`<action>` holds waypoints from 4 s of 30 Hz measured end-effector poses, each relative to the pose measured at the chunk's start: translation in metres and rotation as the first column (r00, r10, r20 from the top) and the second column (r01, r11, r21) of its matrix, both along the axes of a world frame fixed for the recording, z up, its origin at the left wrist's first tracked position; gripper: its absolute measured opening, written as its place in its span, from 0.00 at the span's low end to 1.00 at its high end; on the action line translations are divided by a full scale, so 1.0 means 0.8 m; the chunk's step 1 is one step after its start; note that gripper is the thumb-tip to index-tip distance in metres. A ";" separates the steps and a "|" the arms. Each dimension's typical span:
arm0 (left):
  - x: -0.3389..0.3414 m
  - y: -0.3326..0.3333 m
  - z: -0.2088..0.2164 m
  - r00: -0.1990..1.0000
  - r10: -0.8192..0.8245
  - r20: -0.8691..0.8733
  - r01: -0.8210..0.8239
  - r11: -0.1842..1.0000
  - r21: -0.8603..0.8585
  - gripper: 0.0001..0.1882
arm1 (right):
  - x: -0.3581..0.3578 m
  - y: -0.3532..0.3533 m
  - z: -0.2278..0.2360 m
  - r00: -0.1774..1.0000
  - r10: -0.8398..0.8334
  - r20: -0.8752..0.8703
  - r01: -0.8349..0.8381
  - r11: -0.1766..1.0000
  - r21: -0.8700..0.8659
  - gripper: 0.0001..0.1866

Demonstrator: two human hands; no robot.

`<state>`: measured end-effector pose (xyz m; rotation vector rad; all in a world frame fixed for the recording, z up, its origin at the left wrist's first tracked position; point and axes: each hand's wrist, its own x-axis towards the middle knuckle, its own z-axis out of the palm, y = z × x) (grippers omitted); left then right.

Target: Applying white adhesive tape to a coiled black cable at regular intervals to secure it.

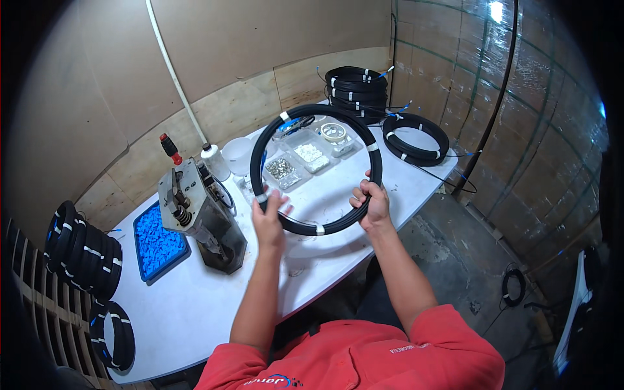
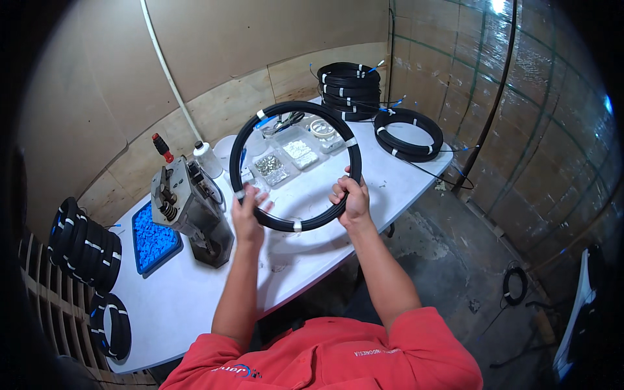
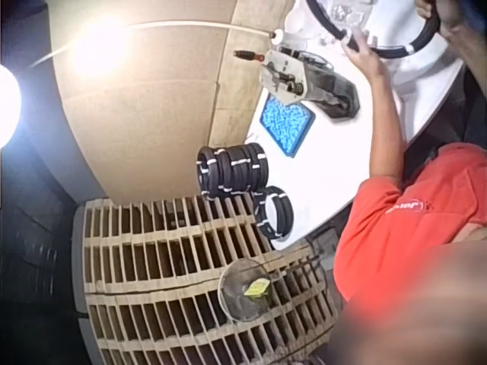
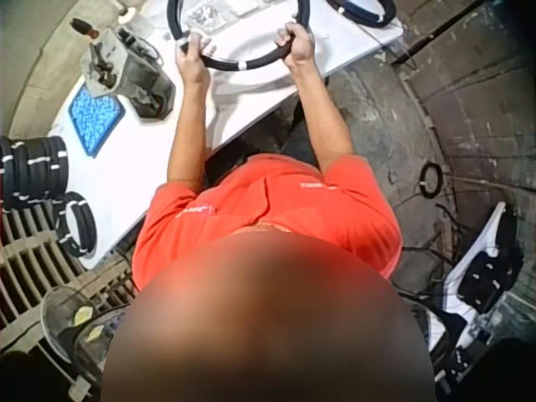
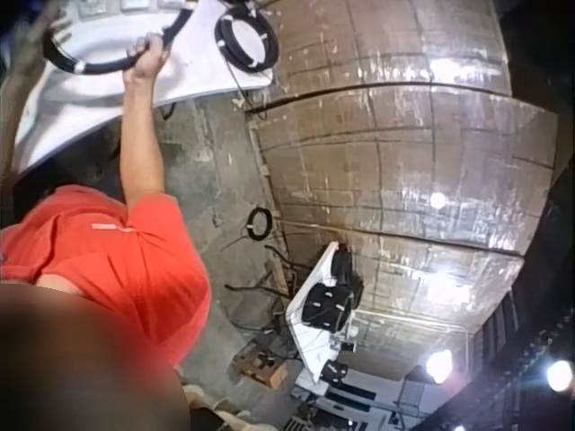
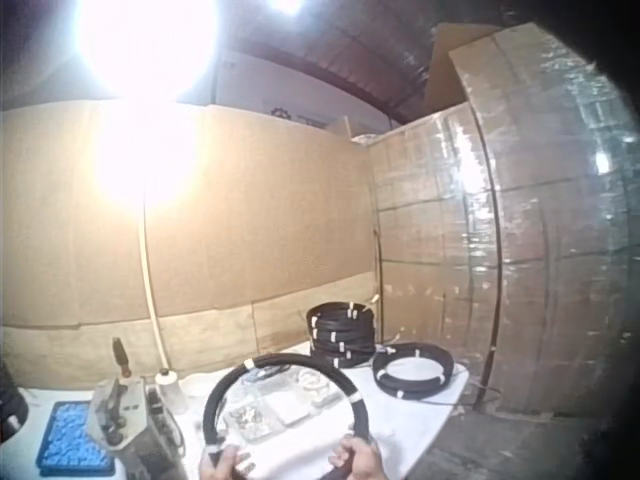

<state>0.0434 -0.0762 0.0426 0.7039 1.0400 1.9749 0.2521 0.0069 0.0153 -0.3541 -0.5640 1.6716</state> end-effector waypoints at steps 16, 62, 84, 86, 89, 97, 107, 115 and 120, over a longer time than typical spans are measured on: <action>-0.055 0.001 0.058 0.954 -0.220 -0.204 0.193 0.971 -0.141 0.11 | 0.022 0.049 0.086 0.602 -0.279 0.748 -0.002 0.936 0.351 0.22; 0.016 0.003 -0.016 0.951 -0.228 0.207 0.217 0.973 0.078 0.20 | -0.002 -0.005 0.046 0.956 -0.178 0.235 0.161 0.983 0.086 0.13; -0.071 0.009 0.038 0.907 -0.417 -0.056 0.413 0.908 -0.068 0.22 | 0.042 0.025 0.079 0.757 -0.034 0.652 -0.048 0.993 0.108 0.13; -0.067 0.009 0.038 0.894 -0.425 -0.144 0.417 0.905 -0.083 0.22 | 0.048 0.027 0.077 0.715 -0.020 0.699 -0.059 0.994 0.088 0.12; -0.069 0.011 0.040 0.898 -0.425 -0.109 0.418 0.905 -0.081 0.22 | 0.048 0.030 0.072 0.707 -0.065 0.704 -0.064 0.986 0.155 0.12; -0.070 0.012 0.041 0.906 -0.410 -0.105 0.400 0.911 -0.103 0.21 | 0.031 0.009 0.095 0.582 -0.160 0.798 0.065 0.987 0.150 0.11; -0.076 0.017 0.038 0.904 -0.426 -0.032 0.416 0.895 -0.160 0.19 | 0.036 0.012 0.080 0.662 -0.081 0.745 -0.002 0.994 0.109 0.12; -0.087 0.022 0.036 0.900 -0.433 -0.056 0.416 0.889 -0.189 0.19 | 0.028 -0.008 0.086 0.681 -0.087 0.727 -0.005 0.992 0.123 0.10; -0.096 0.025 0.040 0.884 -0.468 0.016 0.459 0.859 -0.229 0.17 | 0.033 -0.004 0.090 0.748 0.048 0.662 -0.090 0.995 0.029 0.10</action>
